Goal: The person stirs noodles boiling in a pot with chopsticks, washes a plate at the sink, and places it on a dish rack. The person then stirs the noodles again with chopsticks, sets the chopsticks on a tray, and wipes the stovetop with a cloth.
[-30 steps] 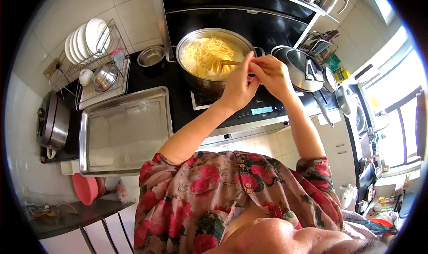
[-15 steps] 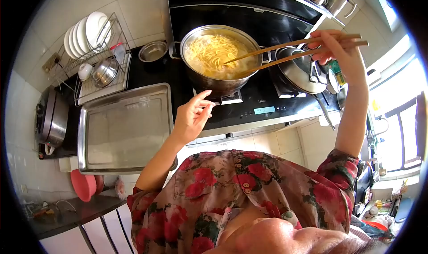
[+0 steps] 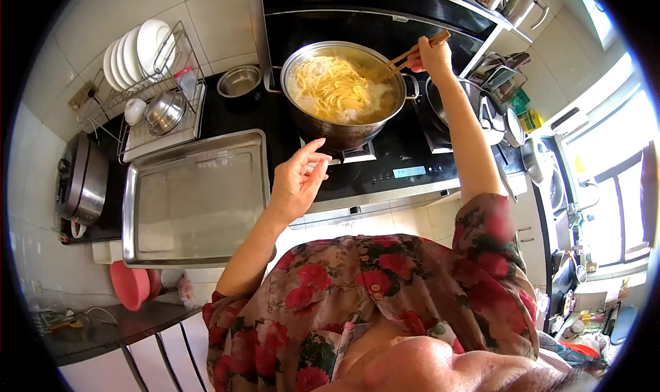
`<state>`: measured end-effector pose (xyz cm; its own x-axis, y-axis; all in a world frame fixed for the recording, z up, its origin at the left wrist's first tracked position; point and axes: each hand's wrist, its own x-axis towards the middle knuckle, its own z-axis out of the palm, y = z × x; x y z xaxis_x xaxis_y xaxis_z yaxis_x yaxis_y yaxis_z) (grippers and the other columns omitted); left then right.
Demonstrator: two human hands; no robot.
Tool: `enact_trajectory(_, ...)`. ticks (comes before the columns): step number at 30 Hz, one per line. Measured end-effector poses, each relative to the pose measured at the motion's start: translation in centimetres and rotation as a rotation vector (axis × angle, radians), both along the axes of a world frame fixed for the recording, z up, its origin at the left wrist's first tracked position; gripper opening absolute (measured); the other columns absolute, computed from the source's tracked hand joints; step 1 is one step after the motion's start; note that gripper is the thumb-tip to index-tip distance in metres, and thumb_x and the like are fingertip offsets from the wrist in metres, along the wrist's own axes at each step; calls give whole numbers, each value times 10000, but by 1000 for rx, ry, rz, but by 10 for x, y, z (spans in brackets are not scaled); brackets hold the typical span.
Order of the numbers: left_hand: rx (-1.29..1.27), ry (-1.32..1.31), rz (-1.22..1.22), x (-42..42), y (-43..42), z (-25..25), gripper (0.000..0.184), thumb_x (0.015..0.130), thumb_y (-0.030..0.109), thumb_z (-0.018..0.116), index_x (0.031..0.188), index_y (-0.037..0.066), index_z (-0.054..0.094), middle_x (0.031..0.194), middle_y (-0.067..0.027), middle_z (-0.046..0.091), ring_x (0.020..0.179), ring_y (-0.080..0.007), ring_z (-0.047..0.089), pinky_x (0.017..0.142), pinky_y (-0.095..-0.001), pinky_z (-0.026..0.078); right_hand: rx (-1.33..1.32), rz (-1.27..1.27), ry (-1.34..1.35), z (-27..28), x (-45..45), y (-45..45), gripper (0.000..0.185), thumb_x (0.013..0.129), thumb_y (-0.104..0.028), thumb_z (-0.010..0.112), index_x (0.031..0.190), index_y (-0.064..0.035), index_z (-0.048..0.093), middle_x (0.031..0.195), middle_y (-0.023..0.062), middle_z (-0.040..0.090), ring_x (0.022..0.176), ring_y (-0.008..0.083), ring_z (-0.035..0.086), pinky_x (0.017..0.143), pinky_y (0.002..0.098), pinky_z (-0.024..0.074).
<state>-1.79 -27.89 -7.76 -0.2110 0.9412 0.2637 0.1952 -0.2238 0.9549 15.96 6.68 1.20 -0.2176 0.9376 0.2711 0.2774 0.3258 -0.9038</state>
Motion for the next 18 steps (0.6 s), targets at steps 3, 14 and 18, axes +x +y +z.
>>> enact_trajectory(3,2,-14,8,-3,-2,-6,409,960,162,556,1344,53,465,1050,-98,652,777,-123,636,659,-241,503,-155,29,62,1,15,7,325,919,-181,442,794,59,621,714,170,676,521,228,666,425,295,549)
enact_trajectory(14,2,-43,21,-8,-6,-7,403,962,180,557,1339,63,477,1055,-95,648,784,-126,642,654,-237,499,-155,131,128,19,31,-57,328,920,-163,432,785,77,609,724,202,671,512,229,659,419,286,544)
enact_trajectory(18,8,-54,-33,0,0,-5,392,962,170,556,1335,71,485,1054,-89,651,781,-121,645,660,-237,504,-61,217,55,48,39,-81,369,943,-239,468,813,46,662,703,153,679,492,172,642,434,236,523)
